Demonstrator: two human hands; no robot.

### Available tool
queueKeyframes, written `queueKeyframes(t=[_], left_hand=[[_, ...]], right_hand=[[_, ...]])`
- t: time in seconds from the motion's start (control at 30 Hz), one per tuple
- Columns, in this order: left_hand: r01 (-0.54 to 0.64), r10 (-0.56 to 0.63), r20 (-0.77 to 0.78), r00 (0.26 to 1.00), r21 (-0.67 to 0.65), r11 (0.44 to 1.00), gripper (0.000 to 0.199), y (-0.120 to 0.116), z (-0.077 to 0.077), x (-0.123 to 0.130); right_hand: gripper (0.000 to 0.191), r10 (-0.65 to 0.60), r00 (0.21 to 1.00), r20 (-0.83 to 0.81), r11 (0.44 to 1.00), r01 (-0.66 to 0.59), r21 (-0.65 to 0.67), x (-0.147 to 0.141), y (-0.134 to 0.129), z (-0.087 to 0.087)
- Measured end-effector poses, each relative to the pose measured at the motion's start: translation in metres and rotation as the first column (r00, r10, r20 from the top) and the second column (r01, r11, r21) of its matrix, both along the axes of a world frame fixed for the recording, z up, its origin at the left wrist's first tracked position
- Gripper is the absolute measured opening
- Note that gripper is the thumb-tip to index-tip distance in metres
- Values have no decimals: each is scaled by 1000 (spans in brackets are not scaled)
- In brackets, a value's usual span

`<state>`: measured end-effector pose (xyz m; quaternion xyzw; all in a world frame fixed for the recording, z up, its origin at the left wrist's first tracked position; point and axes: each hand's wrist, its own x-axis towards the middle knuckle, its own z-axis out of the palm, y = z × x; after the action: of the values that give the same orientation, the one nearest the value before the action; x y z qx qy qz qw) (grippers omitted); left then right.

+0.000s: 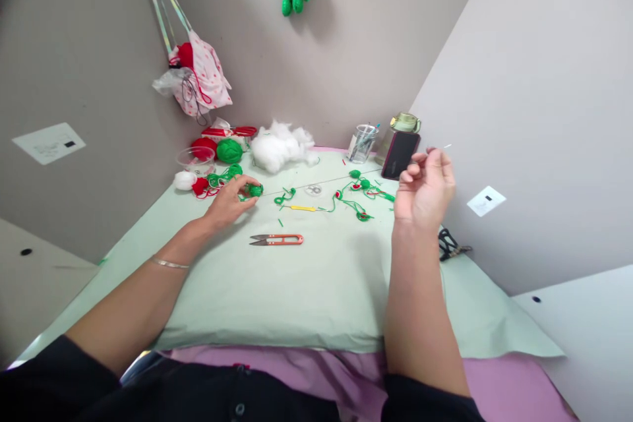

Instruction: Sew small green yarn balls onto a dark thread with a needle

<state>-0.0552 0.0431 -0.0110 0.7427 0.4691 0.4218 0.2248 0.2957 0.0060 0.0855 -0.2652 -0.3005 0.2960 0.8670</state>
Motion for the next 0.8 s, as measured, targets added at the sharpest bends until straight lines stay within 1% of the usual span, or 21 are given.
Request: queueKeyframes(t=[0.07,0.1,0.17,0.23,0.3,0.37,0.43,0.47,0.5,0.53,0.63,0.67,0.7,0.73,0.8], left_hand=[[40,-32,125,992,-62,997,26,0,2,2],[79,-58,206,977,-96,992,28,-1,3,3],[182,-115,366,924,-154,971,37,-3,6,8],[284,-158,486,860,-198,938,44,-6,9,12],[366,-184,565,804,-226,903,46,-10,11,16],[414,-203,605,770,-231,881,46,-13,13,19],[433,-223,618,754,-212,876,46,-15,14,21],[434,-234,614,754,-198,879,46,-16,14,22],[430,-244,602,761,-187,883,45,-17,14,22],[424,-252,583,772,-177,888,44,-19,14,23],[376,-263,503,823,-136,917,38,-22,13,26],[353,-261,475,840,-114,929,36,-24,13,27],[328,-254,452,855,-91,940,35,-25,13,28],[303,-244,436,866,-71,950,34,-26,13,29],[266,-221,421,880,-51,963,33,-28,13,30]], right_hand=[[10,30,999,-23,999,-29,16,0,0,1],[7,69,998,-1,997,-69,17,-3,0,1],[12,168,982,88,986,-167,-21,-18,-1,-2],[19,264,940,217,963,-243,-116,-39,-3,-7],[24,341,869,358,934,-272,-230,-64,-8,-15],[26,430,755,495,895,-288,-340,-87,-15,-23],[26,520,631,576,849,-309,-428,-106,-21,-30],[25,559,585,588,825,-324,-462,-113,-24,-34],[25,591,558,582,803,-342,-488,-119,-25,-38],[25,618,550,562,783,-364,-505,-123,-26,-41],[29,674,580,458,730,-431,-530,-130,-23,-52],[31,698,583,416,705,-457,-543,-131,-22,-55],[33,733,568,373,666,-488,-565,-132,-21,-58],[35,775,539,329,614,-521,-593,-132,-20,-61],[37,857,451,248,493,-582,-647,-134,-21,-64]])
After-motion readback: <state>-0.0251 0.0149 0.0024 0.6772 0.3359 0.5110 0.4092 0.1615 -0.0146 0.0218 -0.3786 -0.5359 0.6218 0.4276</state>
